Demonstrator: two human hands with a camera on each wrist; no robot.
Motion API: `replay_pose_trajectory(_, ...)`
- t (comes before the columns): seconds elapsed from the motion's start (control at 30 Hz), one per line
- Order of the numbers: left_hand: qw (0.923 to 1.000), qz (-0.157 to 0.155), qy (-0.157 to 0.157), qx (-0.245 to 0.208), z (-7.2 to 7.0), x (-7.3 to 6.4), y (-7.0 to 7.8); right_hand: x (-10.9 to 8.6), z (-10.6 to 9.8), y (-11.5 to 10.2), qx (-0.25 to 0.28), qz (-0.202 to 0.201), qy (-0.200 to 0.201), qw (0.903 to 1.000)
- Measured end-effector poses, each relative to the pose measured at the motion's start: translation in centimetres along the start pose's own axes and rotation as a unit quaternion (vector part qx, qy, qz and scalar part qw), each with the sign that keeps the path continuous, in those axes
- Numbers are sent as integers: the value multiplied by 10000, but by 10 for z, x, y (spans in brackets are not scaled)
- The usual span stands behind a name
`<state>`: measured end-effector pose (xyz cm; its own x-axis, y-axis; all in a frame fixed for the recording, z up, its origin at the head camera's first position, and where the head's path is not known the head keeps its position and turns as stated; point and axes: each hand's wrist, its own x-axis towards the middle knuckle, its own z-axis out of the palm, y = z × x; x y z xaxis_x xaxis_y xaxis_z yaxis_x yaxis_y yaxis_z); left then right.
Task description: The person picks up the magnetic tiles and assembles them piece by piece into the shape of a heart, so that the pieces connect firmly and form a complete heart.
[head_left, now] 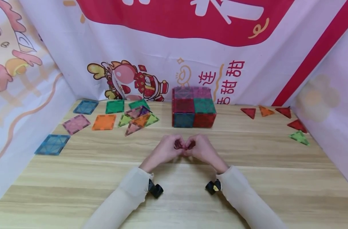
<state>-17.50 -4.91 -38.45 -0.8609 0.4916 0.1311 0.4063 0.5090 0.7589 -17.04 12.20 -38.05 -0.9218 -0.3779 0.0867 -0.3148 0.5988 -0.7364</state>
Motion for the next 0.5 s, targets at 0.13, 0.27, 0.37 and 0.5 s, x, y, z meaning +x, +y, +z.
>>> replay_pose_trajectory(0.13, 9999, -91, 57, -52, -1, -2, -3, -2, -10, 9, 45, -44, -418, 9991)
replay_pose_trajectory(0.27, 9996, -246, 163, -49, -1, -5, -7, -6, -35, 28, -225, 145, -309, 9992)
replay_pose_trajectory(0.37, 9991, -347, 228, -98, -1, -6, -8, -12, -64, 53, -539, 407, 156, 9976)
replay_pose_trajectory(0.5, 9988, -374, 278, -168, -2, -9, -11, -28, -109, 95, -745, 1096, 858, 9875)
